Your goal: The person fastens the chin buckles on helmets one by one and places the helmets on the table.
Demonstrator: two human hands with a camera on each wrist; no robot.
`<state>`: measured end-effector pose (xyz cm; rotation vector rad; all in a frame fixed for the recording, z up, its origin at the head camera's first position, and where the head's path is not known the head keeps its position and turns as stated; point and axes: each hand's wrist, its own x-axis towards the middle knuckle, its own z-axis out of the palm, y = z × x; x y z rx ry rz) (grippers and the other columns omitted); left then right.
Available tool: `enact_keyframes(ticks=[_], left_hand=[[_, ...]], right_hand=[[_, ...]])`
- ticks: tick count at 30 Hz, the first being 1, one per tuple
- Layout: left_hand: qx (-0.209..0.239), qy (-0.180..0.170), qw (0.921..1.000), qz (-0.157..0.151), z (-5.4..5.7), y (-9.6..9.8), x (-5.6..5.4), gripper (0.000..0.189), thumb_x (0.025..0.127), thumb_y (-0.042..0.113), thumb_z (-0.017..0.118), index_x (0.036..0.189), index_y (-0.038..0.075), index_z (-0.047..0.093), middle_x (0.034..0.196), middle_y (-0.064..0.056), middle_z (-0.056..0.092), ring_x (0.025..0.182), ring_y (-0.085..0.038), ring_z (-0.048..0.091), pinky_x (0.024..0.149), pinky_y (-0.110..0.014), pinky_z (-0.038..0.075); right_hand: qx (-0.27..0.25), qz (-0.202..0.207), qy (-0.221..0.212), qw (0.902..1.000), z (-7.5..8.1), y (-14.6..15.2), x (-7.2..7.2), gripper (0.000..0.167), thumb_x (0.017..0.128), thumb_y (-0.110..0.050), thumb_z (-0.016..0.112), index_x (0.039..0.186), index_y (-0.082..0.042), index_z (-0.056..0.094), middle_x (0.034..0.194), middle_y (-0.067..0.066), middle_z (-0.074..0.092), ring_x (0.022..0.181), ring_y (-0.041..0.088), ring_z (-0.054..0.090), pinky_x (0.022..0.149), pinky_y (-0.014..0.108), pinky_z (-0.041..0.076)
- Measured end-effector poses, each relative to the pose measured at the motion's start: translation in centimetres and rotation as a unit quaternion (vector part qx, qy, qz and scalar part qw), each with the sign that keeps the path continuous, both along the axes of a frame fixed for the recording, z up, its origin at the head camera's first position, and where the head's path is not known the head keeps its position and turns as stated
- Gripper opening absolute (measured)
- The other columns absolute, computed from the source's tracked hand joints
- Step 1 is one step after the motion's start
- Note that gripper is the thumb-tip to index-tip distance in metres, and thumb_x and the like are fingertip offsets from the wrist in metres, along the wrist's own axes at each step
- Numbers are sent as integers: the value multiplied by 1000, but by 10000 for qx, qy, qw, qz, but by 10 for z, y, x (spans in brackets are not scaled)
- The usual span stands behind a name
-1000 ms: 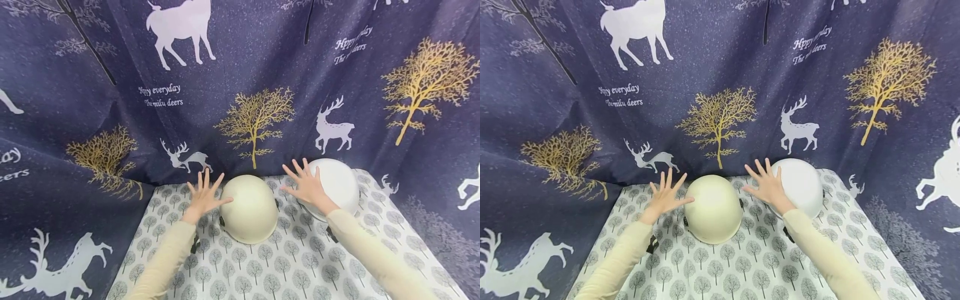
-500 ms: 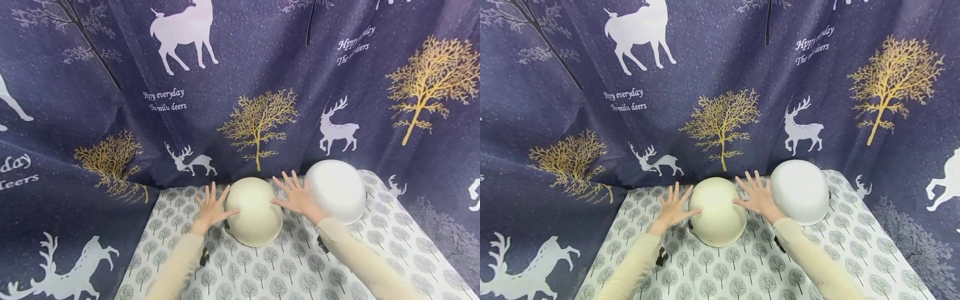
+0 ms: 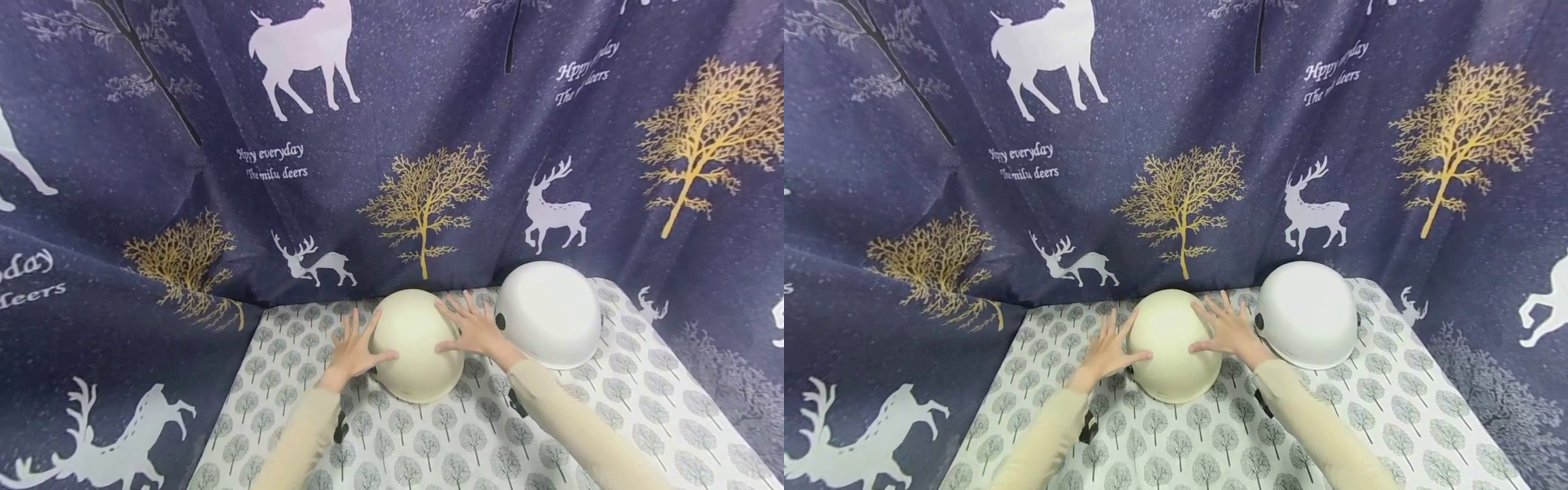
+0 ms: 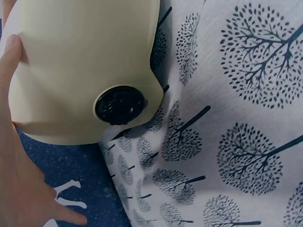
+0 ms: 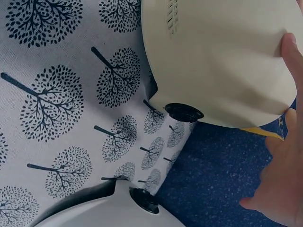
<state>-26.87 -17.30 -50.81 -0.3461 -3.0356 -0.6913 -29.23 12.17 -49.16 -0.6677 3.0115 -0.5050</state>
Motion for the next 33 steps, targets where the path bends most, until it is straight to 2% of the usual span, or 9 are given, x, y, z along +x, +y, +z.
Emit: enact_keyframes(ticks=[3, 7, 9, 14, 18, 25, 29, 33], left_hand=[[781, -265, 9964, -221, -2, -1, 0, 108, 73, 74, 66, 157, 33, 11, 159, -31, 15, 143, -57, 16, 108, -79, 13], [1694, -890, 9808, -379, -9, -1, 1, 109, 78, 57, 73, 158, 34, 2, 163, -18, 17, 146, -47, 23, 116, -67, 20], [1932, -1004, 9751, -414, -12, -1, -1, 110, 79, 50, 76, 158, 33, 1, 164, -14, 14, 148, -43, 22, 118, -63, 18], [2214, -984, 9694, -388, -18, -2, -7, 110, 78, 43, 79, 158, 34, 3, 164, -15, 17, 147, -43, 24, 118, -63, 19], [2402, -955, 9655, -321, -22, -1, -10, 110, 77, 40, 81, 157, 35, 6, 163, -16, 19, 145, -46, 27, 115, -67, 21], [2598, -1136, 9589, -88, -29, 1, -9, 110, 75, 41, 83, 155, 44, 7, 165, -11, 15, 147, -46, 21, 115, -68, 19], [2838, -1265, 9505, -9, -29, -1, -10, 113, 74, 39, 84, 156, 41, 7, 164, -15, 15, 145, -50, 23, 113, -69, 22], [3164, -1466, 9372, 19, -31, 1, -9, 113, 76, 35, 83, 156, 42, 4, 163, -20, 13, 142, -54, 25, 110, -70, 27]], right_hand=[[-192, -15, -161, 9997, 0, 0, -1, 100, 74, -70, 68, 155, -28, 27, 163, 10, 22, 151, 43, 3, 114, 73, 3], [-521, 13, -410, 9978, -3, 0, 0, 101, 72, -68, 71, 154, -28, 28, 162, 13, 24, 151, 44, 4, 114, 74, 5], [-707, 42, -516, 9962, -5, 0, -1, 102, 71, -67, 72, 154, -28, 29, 161, 14, 25, 150, 46, 6, 113, 74, 5], [-1102, 207, -619, 9918, -9, 2, -8, 103, 71, -62, 76, 155, -27, 28, 159, 21, 27, 145, 52, 20, 110, 75, 19], [-1526, 382, -746, 9847, -12, 3, -12, 102, 71, -54, 80, 154, -25, 29, 159, 25, 24, 143, 51, 26, 106, 75, 26], [-2102, 498, -1032, 9709, -16, 4, -10, 102, 72, -44, 84, 154, -19, 30, 159, 27, 19, 146, 49, 20, 108, 75, 24], [-2164, 573, -1089, 9685, -17, 4, -12, 102, 73, -42, 83, 155, -18, 27, 160, 28, 16, 147, 49, 17, 108, 75, 22], [-2220, 652, -1206, 9654, -16, 5, -14, 103, 75, -43, 82, 156, -17, 24, 160, 29, 12, 148, 49, 12, 109, 76, 19]])
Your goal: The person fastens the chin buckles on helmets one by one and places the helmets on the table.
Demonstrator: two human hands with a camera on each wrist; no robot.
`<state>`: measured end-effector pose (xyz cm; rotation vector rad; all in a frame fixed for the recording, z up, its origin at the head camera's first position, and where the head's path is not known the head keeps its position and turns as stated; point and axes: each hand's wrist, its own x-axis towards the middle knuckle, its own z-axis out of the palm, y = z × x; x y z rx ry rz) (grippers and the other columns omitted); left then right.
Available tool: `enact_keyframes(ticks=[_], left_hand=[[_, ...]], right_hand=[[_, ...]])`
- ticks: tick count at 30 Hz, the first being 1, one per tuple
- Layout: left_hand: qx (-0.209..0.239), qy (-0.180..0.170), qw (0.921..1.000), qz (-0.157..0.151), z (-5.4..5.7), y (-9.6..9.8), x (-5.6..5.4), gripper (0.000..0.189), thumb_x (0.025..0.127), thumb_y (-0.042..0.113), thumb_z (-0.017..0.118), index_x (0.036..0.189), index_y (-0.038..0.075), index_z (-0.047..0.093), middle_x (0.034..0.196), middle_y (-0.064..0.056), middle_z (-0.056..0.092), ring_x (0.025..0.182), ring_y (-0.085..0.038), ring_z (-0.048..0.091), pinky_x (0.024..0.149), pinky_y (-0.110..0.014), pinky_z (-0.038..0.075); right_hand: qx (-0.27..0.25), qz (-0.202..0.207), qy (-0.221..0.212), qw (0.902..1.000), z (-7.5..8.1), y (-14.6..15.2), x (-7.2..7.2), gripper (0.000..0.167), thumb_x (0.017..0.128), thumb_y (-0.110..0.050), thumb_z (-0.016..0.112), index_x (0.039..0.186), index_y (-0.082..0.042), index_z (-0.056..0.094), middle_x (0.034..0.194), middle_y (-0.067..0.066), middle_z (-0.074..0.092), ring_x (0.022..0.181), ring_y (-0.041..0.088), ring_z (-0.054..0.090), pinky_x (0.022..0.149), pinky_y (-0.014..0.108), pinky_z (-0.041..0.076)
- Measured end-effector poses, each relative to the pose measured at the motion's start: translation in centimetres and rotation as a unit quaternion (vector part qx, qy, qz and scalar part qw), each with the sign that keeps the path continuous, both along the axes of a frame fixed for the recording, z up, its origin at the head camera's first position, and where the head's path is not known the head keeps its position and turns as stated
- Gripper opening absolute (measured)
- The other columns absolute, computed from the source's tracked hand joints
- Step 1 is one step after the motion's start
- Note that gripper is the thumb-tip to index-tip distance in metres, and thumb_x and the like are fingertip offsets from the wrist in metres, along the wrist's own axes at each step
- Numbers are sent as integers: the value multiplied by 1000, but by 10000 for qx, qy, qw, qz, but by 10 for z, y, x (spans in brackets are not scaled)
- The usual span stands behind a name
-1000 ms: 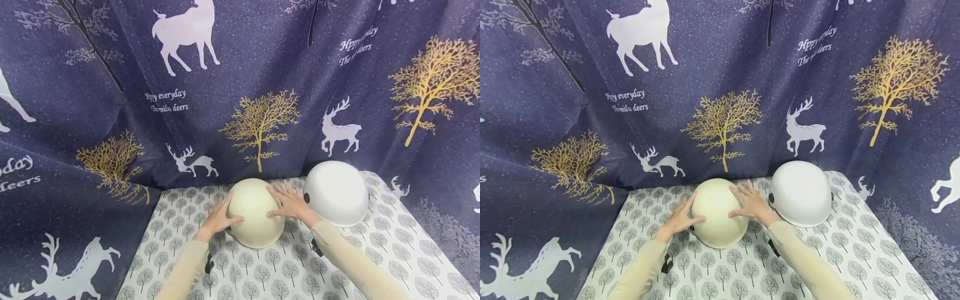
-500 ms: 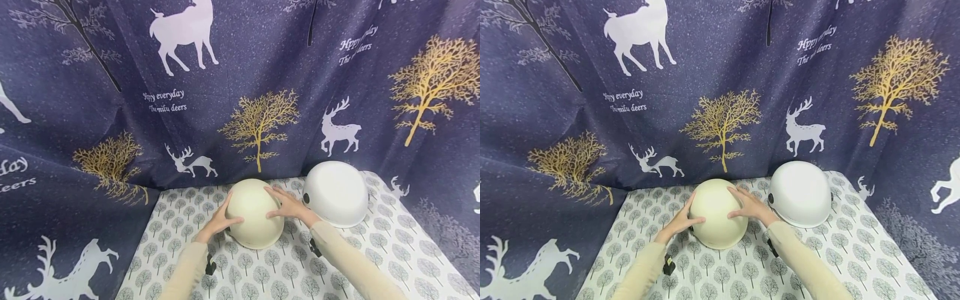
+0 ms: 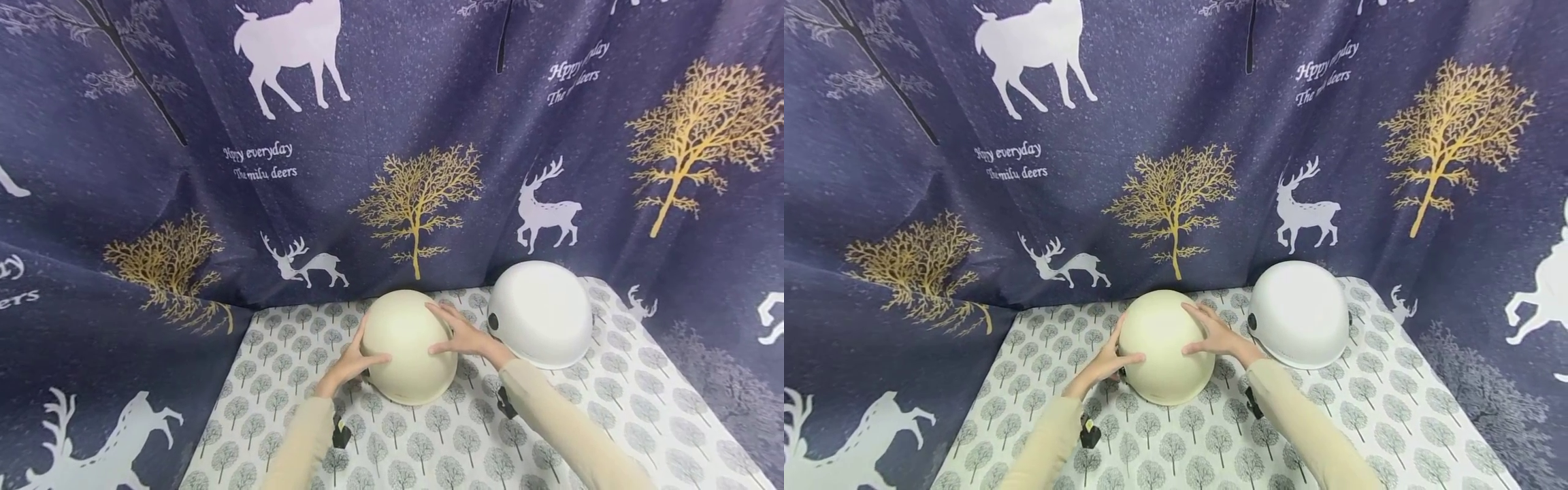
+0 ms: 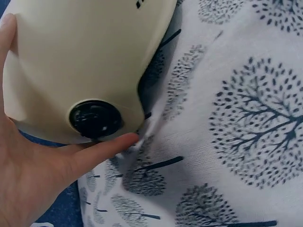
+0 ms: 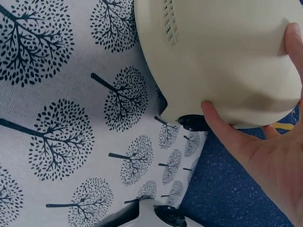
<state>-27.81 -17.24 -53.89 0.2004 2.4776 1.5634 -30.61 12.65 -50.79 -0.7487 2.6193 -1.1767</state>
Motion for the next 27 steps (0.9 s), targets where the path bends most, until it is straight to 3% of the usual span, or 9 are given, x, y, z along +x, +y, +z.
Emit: enact_keyframes(ticks=[4, 14, 18, 25, 27], left_hand=[[68, -90, 9999, -20, 0, -2, 0, 112, 78, 35, 81, 154, 46, 0, 164, -20, 9, 143, -54, 23, 111, -69, 26], [11, 48, 9999, 129, -2, 2, -1, 114, 76, 40, 81, 157, 35, 2, 165, -15, 9, 146, -49, 20, 115, -68, 20], [91, 124, 9998, 158, 5, 5, 0, 110, 78, 33, 81, 157, 35, 6, 164, -16, 11, 145, -50, 22, 114, -66, 22], [-349, 207, 9990, 196, 21, 4, 2, 107, 73, 49, 82, 154, 46, 12, 162, -21, 17, 144, -53, 20, 111, -72, 22], [-354, 267, 9989, 179, 26, 4, 1, 106, 73, 47, 82, 154, 46, 13, 162, -21, 17, 144, -55, 18, 110, -73, 22]], right_hand=[[-82, -30, -134, 9999, 1, -3, -1, 103, 74, -40, 83, 156, -18, 23, 161, 28, 10, 149, 48, 9, 111, 74, 17], [-172, -62, -233, 9996, 5, -7, 2, 104, 72, -37, 85, 155, -19, 26, 160, 29, 9, 147, 52, 8, 107, 78, 16], [-124, -62, -189, 9997, 8, -9, 3, 104, 71, -37, 85, 155, -20, 27, 159, 30, 10, 147, 53, 8, 105, 80, 16], [-252, -187, -197, 9993, 10, -9, 7, 103, 71, -37, 86, 155, -22, 27, 159, 31, 11, 146, 53, 11, 105, 79, 20], [-319, -202, -217, 9991, 11, -8, 7, 104, 72, -38, 85, 155, -23, 25, 160, 30, 11, 147, 53, 10, 106, 79, 20]])
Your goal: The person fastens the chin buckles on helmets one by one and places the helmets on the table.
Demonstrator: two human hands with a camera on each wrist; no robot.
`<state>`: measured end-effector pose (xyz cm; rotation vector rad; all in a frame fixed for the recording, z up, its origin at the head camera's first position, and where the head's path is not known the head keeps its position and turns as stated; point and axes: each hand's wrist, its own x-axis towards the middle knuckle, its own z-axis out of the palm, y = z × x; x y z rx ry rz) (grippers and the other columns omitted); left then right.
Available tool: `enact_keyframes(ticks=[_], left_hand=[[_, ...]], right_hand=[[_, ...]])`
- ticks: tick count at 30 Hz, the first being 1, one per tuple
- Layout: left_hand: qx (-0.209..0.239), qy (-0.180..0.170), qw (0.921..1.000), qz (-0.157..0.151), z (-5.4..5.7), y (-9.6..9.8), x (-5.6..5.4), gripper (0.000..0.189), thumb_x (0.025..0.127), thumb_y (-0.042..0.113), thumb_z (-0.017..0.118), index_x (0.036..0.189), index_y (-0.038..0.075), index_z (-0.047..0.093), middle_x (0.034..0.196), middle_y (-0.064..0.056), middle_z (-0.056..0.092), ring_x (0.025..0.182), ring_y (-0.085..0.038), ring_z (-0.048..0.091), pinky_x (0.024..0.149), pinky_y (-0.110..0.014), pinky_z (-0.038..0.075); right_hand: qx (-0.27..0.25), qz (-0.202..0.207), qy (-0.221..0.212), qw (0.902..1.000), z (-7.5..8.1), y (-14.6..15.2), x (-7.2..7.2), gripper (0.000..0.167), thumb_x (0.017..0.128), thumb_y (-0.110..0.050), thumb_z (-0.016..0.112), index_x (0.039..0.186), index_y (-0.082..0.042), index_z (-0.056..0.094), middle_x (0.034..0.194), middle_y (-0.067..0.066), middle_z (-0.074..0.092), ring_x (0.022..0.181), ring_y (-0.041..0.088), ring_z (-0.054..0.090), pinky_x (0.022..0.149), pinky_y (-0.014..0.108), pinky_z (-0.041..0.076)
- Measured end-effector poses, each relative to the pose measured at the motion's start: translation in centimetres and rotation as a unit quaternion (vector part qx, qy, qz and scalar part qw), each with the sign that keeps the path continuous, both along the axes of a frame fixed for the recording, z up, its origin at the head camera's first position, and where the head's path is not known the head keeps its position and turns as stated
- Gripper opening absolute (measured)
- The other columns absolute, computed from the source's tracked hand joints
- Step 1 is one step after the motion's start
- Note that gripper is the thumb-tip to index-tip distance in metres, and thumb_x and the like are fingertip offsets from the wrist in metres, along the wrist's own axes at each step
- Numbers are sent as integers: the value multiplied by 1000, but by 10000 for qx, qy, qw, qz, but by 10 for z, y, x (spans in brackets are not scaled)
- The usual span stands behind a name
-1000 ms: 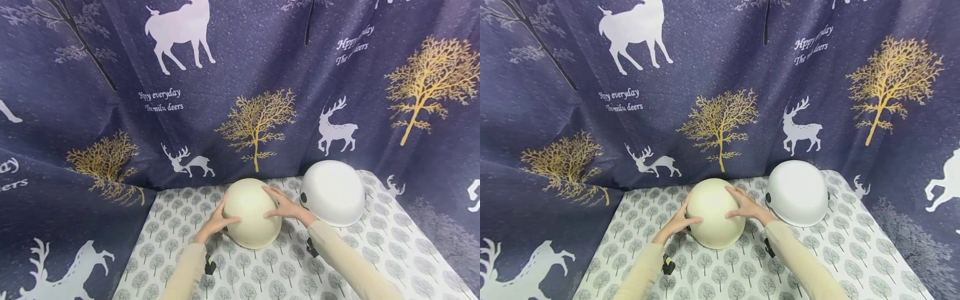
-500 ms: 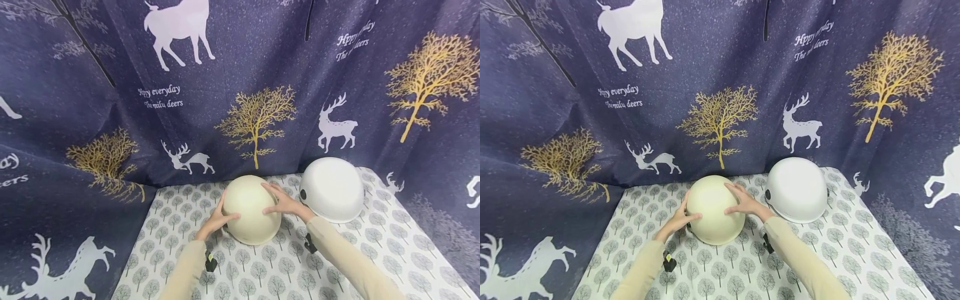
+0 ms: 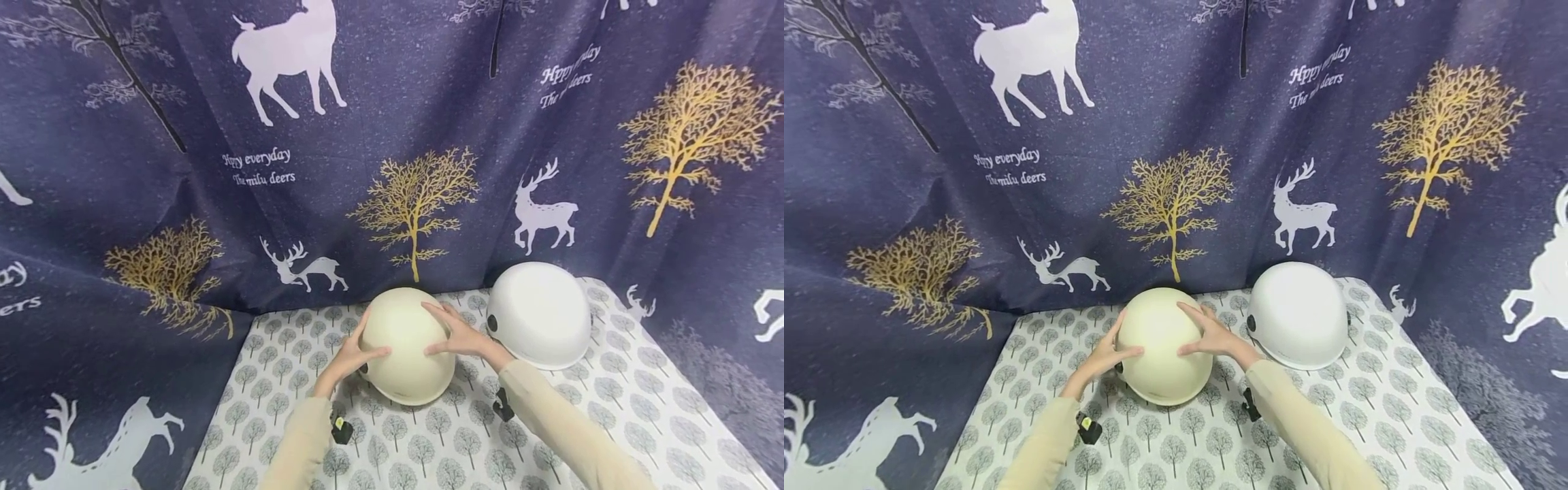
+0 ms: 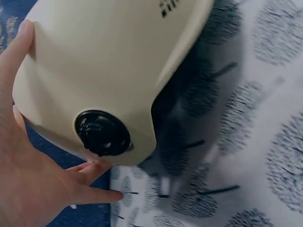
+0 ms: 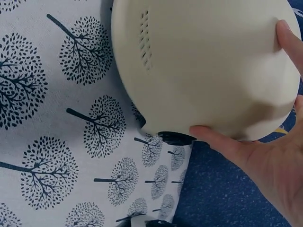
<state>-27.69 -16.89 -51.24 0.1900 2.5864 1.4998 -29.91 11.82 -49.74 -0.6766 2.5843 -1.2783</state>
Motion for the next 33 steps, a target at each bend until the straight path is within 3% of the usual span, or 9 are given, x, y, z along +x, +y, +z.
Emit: enact_keyframes(ticks=[5, 8, 12, 15, 18, 24, 28, 33], left_hand=[[52, 144, 9999, 57, 14, 1, -1, 102, 76, 42, 82, 155, 39, 19, 163, -19, 16, 145, -56, 10, 109, -76, 17], [-50, 321, 9993, 160, 20, 3, -2, 99, 75, 39, 83, 155, 36, 23, 160, -22, 21, 144, -56, 14, 108, -77, 20], [-105, 659, 9972, 341, 28, 6, -8, 95, 75, 39, 83, 153, 34, 30, 143, -29, 31, 128, -44, 34, 105, -73, 31], [-183, 740, 9958, 509, 33, 8, -10, 93, 73, 41, 84, 151, 36, 33, 128, -23, 32, 115, -33, 34, 104, -69, 35], [-309, 713, 9951, 615, 36, 8, -8, 93, 72, 41, 85, 150, 36, 35, 124, -19, 33, 111, -29, 34, 104, -66, 37], [-393, 904, 9918, 808, 50, 6, -3, 96, 68, 41, 87, 150, 31, 38, 122, -18, 34, 112, -34, 41, 103, -65, 41], [-445, 1014, 9887, 1011, 61, 6, 0, 95, 66, 43, 88, 148, 30, 42, 119, -14, 34, 111, -35, 44, 102, -62, 42], [-600, 1162, 9866, 978, 70, 5, 4, 94, 65, 43, 89, 146, 29, 44, 118, -12, 31, 111, -33, 40, 100, -61, 44]], right_hand=[[-184, -9, 34, 9998, 0, 0, -1, 105, 73, -38, 84, 156, -23, 22, 160, 26, 15, 146, 52, 13, 106, 77, 23], [-282, -5, 55, 9996, 2, 0, -1, 105, 73, -38, 84, 156, -24, 22, 161, 23, 17, 147, 49, 15, 109, 74, 24], [-443, -8, 223, 9988, 4, -2, -2, 106, 74, -39, 83, 157, -22, 20, 162, 19, 19, 148, 45, 17, 111, 71, 23], [-604, -57, 257, 9978, 3, -5, -1, 107, 75, -40, 82, 158, -21, 17, 163, 17, 18, 148, 44, 17, 113, 70, 23], [-884, -50, 92, 9960, -1, -9, 4, 107, 77, -35, 82, 158, -19, 15, 164, 17, 15, 148, 44, 17, 114, 68, 23], [-1495, -63, -181, 9886, -4, -21, 10, 107, 77, -24, 82, 158, -16, 11, 164, 19, 8, 148, 46, 18, 114, 64, 28], [-1514, -140, -119, 9883, -2, -28, 12, 108, 77, -25, 82, 158, -17, 11, 163, 20, 9, 147, 46, 21, 112, 64, 31], [-1630, -132, -259, 9862, -4, -35, 16, 108, 78, -25, 81, 158, -20, 8, 164, 19, 6, 143, 46, 29, 109, 60, 38]])
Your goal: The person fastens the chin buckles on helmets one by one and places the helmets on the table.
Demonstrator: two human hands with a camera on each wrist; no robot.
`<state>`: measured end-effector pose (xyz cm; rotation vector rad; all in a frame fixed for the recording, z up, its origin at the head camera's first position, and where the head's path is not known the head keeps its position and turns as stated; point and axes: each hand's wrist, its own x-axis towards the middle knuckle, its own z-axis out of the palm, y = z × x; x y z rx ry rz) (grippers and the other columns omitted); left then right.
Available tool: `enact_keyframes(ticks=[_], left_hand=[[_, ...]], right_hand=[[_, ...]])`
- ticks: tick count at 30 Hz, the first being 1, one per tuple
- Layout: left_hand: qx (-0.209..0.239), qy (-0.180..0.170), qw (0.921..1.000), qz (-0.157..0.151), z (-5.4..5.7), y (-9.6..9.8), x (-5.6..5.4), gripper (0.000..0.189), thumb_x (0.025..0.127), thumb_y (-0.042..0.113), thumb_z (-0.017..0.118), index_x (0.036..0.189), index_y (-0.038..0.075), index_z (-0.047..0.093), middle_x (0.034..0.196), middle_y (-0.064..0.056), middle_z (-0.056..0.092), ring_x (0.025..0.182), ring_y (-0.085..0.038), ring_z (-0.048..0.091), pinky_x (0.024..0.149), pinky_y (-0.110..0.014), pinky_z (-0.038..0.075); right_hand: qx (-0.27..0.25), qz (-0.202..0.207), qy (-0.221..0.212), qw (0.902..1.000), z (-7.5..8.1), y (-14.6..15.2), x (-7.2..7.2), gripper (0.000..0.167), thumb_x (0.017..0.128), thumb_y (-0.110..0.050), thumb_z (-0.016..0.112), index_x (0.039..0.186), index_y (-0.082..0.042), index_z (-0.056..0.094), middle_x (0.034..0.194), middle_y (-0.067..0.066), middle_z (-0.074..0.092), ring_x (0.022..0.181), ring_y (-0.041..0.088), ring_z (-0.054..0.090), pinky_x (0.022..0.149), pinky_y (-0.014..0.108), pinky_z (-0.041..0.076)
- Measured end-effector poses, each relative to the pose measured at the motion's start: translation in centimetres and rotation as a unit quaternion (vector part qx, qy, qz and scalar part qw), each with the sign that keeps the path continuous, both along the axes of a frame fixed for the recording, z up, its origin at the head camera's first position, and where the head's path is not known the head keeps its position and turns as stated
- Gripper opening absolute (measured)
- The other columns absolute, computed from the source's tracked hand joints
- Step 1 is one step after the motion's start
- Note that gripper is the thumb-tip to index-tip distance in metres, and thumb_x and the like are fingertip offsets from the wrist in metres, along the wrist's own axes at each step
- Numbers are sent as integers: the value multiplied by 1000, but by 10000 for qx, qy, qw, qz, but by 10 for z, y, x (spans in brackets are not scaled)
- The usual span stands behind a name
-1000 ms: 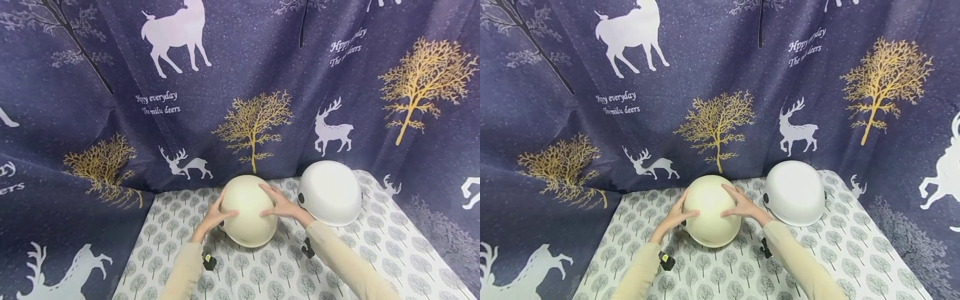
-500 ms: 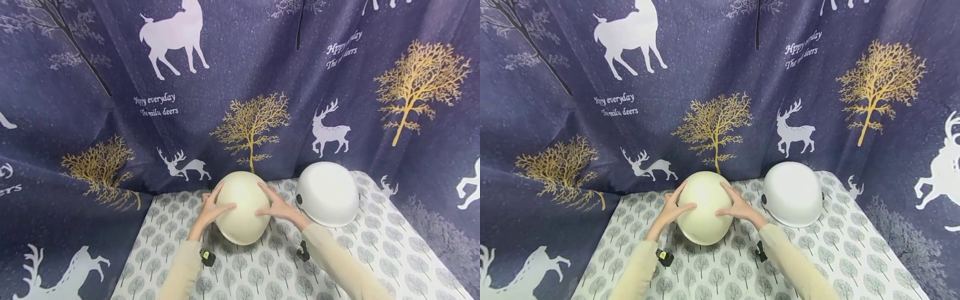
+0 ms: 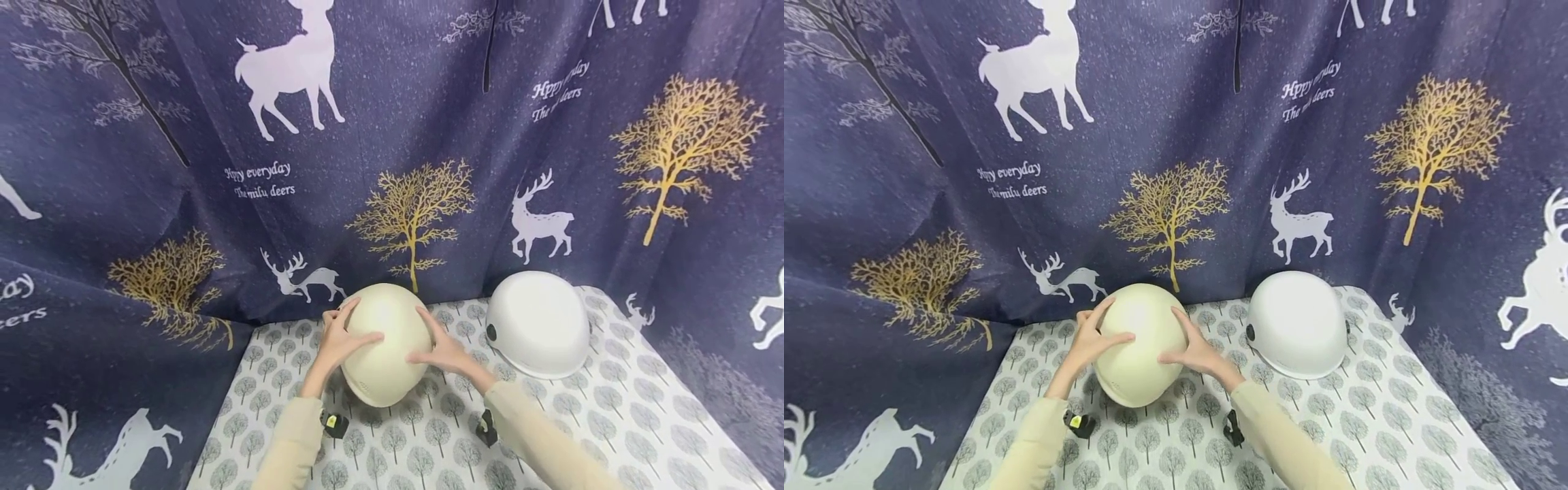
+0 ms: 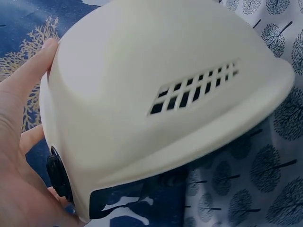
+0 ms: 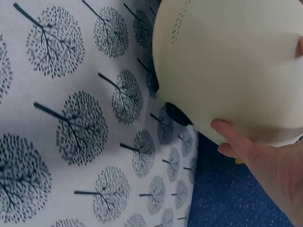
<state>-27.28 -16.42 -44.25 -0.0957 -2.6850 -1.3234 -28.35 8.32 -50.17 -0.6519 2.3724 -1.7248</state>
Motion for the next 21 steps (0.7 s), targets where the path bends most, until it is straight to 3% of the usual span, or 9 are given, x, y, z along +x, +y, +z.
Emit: enact_keyframes(ticks=[5, 12, 21], left_hand=[[-76, 225, 9997, -1, 3, -2, 2, 91, 65, 41, 89, 144, 25, 48, 120, -13, 33, 114, -31, 35, 100, -59, 40], [-375, 403, 9985, 52, 7, 0, 0, 90, 65, 42, 89, 143, 24, 49, 122, -16, 36, 116, -34, 35, 98, -59, 39], [-733, 529, 9959, -22, 13, 14, 2, 85, 68, 42, 87, 142, 21, 51, 119, -18, 36, 107, -34, 41, 89, -53, 43]], right_hand=[[-160, 99, -47, 9998, -2, -4, 1, 111, 78, -26, 81, 158, -21, 6, 164, 17, 4, 140, 45, 35, 106, 58, 42], [-137, 192, 57, 9997, -1, -2, -5, 111, 78, -26, 81, 158, -22, 4, 165, 16, 3, 144, 44, 28, 109, 59, 39], [-88, 216, -75, 9997, 9, 14, -4, 107, 80, -30, 80, 158, -23, 7, 165, 15, 6, 137, 55, 34, 102, 60, 45]])
